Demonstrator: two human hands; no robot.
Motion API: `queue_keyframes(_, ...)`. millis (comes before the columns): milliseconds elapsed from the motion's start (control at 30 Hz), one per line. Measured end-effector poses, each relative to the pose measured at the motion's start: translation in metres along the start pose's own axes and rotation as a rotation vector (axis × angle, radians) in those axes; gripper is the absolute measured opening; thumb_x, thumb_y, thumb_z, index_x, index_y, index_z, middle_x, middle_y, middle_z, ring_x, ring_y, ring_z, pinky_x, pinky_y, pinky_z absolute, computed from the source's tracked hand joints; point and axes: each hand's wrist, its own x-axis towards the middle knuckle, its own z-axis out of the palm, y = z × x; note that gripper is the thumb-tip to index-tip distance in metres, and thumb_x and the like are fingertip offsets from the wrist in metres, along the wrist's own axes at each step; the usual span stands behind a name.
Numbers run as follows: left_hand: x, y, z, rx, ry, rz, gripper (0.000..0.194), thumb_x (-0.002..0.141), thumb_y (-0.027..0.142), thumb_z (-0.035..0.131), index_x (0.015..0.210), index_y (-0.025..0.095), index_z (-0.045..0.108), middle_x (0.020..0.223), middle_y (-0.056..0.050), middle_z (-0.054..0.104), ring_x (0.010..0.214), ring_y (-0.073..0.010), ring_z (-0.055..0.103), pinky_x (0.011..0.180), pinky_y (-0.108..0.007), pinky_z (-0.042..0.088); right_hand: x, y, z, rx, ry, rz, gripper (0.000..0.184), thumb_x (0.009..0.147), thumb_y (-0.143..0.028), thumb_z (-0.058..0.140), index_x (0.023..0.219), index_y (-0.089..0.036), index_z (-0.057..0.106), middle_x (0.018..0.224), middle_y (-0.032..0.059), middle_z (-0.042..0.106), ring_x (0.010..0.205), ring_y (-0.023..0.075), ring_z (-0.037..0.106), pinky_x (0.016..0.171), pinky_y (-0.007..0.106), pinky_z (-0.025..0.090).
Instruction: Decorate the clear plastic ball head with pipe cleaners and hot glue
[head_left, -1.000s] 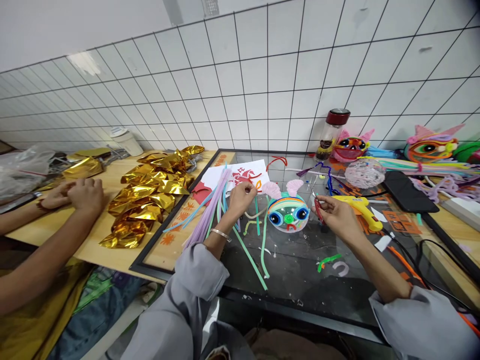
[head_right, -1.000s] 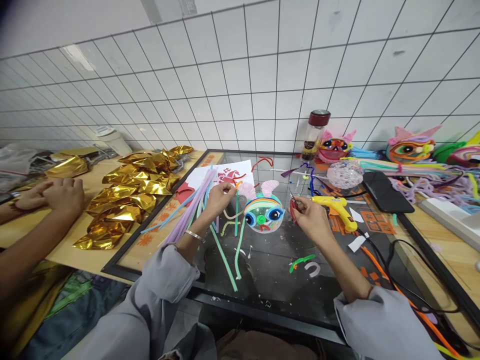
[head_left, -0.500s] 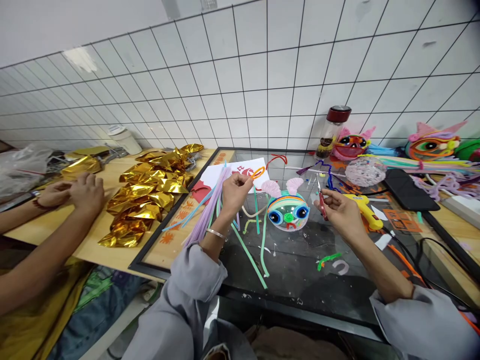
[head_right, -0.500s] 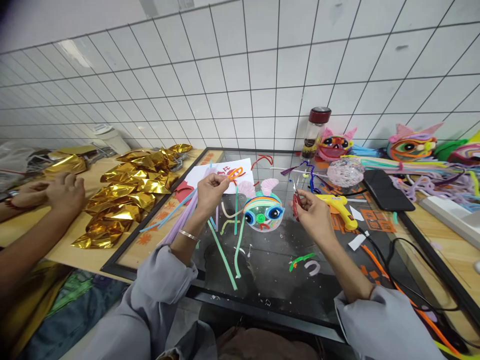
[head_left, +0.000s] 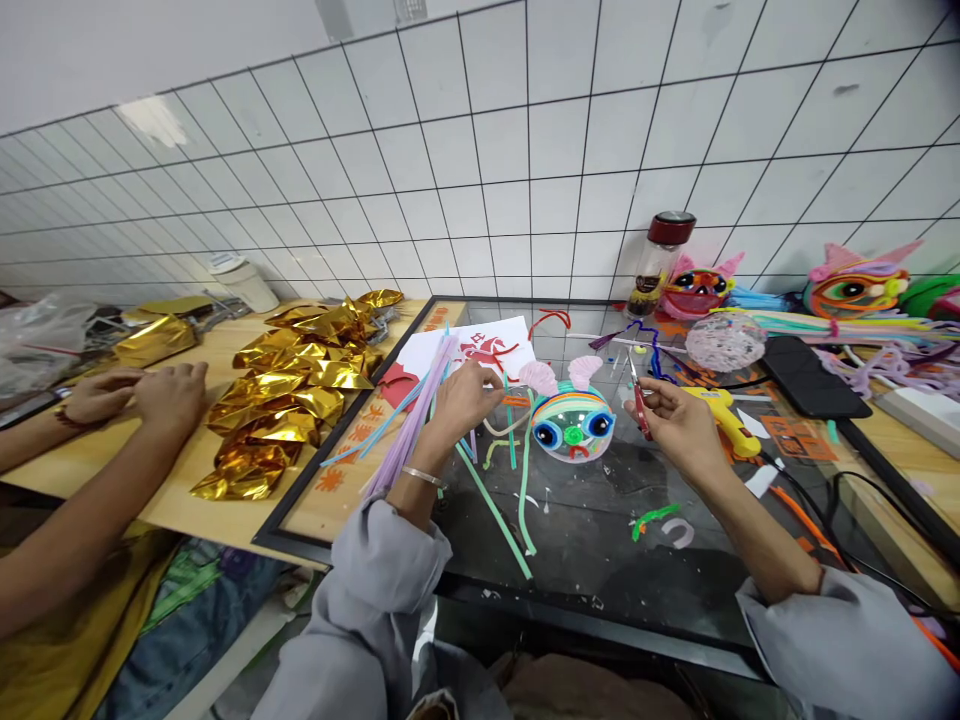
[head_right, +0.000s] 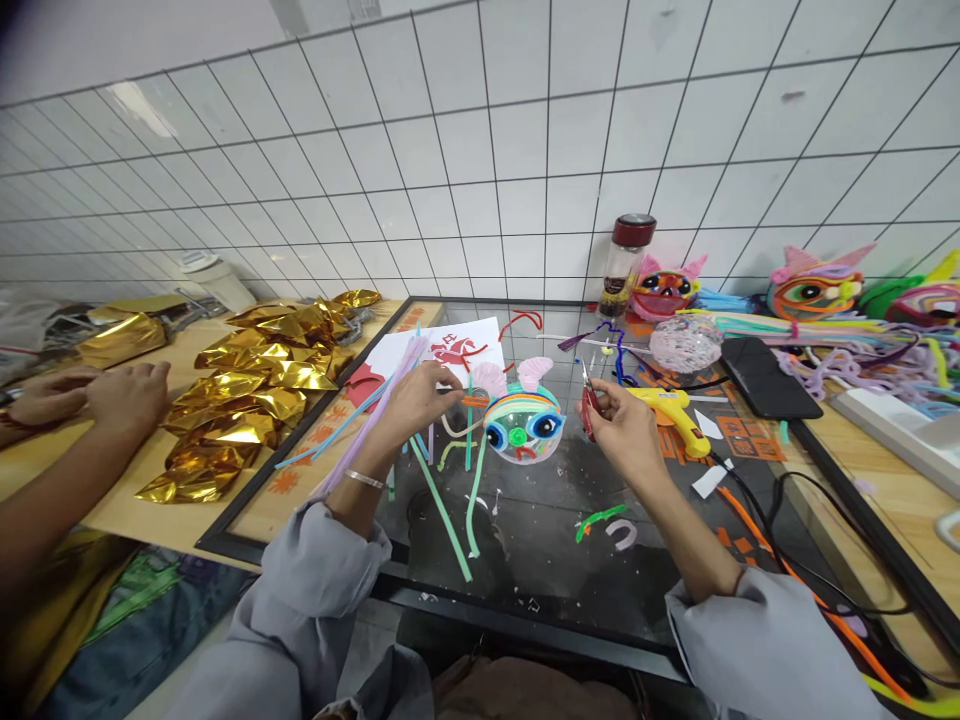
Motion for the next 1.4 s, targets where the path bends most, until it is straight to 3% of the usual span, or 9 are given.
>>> queue_keyframes(133, -0.003, -0.001, -0.002, -0.069, -0.263, 0.053, 0.012, 0.067, 0.032, 0.067, 0.062, 0.022, 0.071, 0.059, 0.000, 0.066, 0.058, -0.0163, 0.058, 0.052, -0.024, 0.036, 0.001, 0.002, 0.000, -0.010, 0.004, -0.025, 0.062, 0.053, -0.052, 0.080, 0.099, -0.014, 0.067, 0.059, -0.0015, 0.060, 0.050, 0.0113, 0.051, 0.046, 0.025, 0.041)
queue_keyframes(233, -0.002, -0.002, -0.001, -0.115, -0.309, 0.066, 0.009, 0.062, 0.029, 0.069, 0.057, 0.021, 0.070, 0.055, 0.001, 0.064, 0.055, -0.0150, 0.057, 0.051, -0.024, 0.034, 0.001, 0.004, -0.001, 0.000, -0.006, -0.027, 0.060, 0.054, -0.050, 0.080, 0.100, -0.014, 0.067, 0.059, -0.0020, 0.060, 0.049, 0.0108, 0.050, 0.046, 0.024, 0.041)
queue_keyframes(400, 0.006, -0.010, -0.010, -0.226, 0.189, -0.081, 0.018, 0.076, 0.030, 0.059, 0.076, 0.019, 0.073, 0.077, -0.004, 0.073, 0.068, -0.0172, 0.061, 0.065, -0.027, 0.043, 0.001, 0.009, -0.001, 0.000, -0.018, -0.036, 0.057, 0.057, -0.047, 0.080, 0.101, -0.013, 0.068, 0.060, -0.0024, 0.059, 0.049, 0.0098, 0.049, 0.045, 0.023, 0.040)
queue_keyframes(500, 0.009, -0.012, -0.010, -0.222, 0.297, -0.134, 0.018, 0.078, 0.028, 0.059, 0.083, 0.018, 0.073, 0.080, -0.004, 0.073, 0.065, -0.0164, 0.060, 0.068, -0.029, 0.044, 0.002, 0.012, -0.001, -0.005, -0.025, -0.041, 0.057, 0.058, -0.046, 0.079, 0.102, -0.012, 0.068, 0.061, -0.0022, 0.059, 0.049, 0.0096, 0.049, 0.045, 0.023, 0.039)
queue_keyframes(733, 0.002, -0.001, 0.017, 0.056, -0.056, 0.103, 0.024, 0.078, 0.022, 0.063, 0.099, 0.024, 0.075, 0.101, -0.008, 0.071, 0.095, -0.0235, 0.064, 0.078, -0.029, 0.047, 0.002, 0.009, -0.001, 0.011, -0.018, -0.021, 0.058, 0.056, -0.046, 0.080, 0.102, -0.013, 0.067, 0.059, -0.0028, 0.058, 0.048, 0.0096, 0.049, 0.043, 0.023, 0.040)
queue_keyframes(933, 0.001, -0.002, 0.023, 0.081, -0.104, 0.028, 0.014, 0.072, 0.015, 0.067, 0.077, 0.023, 0.078, 0.068, -0.006, 0.068, 0.072, -0.0230, 0.064, 0.068, -0.029, 0.045, 0.000, 0.004, 0.001, 0.028, -0.014, -0.017, 0.058, 0.053, -0.049, 0.081, 0.097, -0.014, 0.067, 0.057, -0.0037, 0.057, 0.045, 0.0089, 0.048, 0.042, 0.022, 0.039)
queue_keyframes(1100, 0.007, -0.006, 0.012, 0.017, 0.118, -0.028, 0.022, 0.084, 0.018, 0.051, 0.085, 0.017, 0.073, 0.084, -0.009, 0.071, 0.080, -0.0215, 0.065, 0.075, -0.031, 0.046, -0.003, -0.004, 0.000, 0.124, 0.023, -0.073, 0.062, 0.057, -0.052, 0.081, 0.106, -0.018, 0.062, 0.068, -0.0024, 0.058, 0.056, 0.0117, 0.051, 0.048, 0.024, 0.043)
queue_keyframes(1200, 0.007, -0.002, 0.006, -0.292, 0.493, -0.050, 0.020, 0.088, 0.025, 0.052, 0.092, 0.015, 0.067, 0.087, -0.007, 0.069, 0.075, -0.0164, 0.062, 0.071, -0.027, 0.048, -0.014, -0.021, -0.004, 0.193, -0.045, -0.165, 0.065, 0.064, -0.053, 0.078, 0.119, -0.027, 0.056, 0.086, 0.0000, 0.058, 0.073, 0.0147, 0.056, 0.061, 0.026, 0.048)
queue_keyframes(1400, -0.016, 0.038, 0.006, -0.525, 0.721, 0.244, 0.017, 0.091, 0.031, 0.056, 0.090, 0.016, 0.064, 0.082, -0.004, 0.067, 0.070, -0.0112, 0.060, 0.067, -0.023, 0.049, -0.050, -0.055, -0.007, 0.405, -0.766, -0.151, 0.064, 0.073, -0.078, 0.056, 0.111, -0.027, 0.065, 0.071, 0.0021, 0.058, 0.061, 0.0175, 0.056, 0.061, 0.033, 0.047)
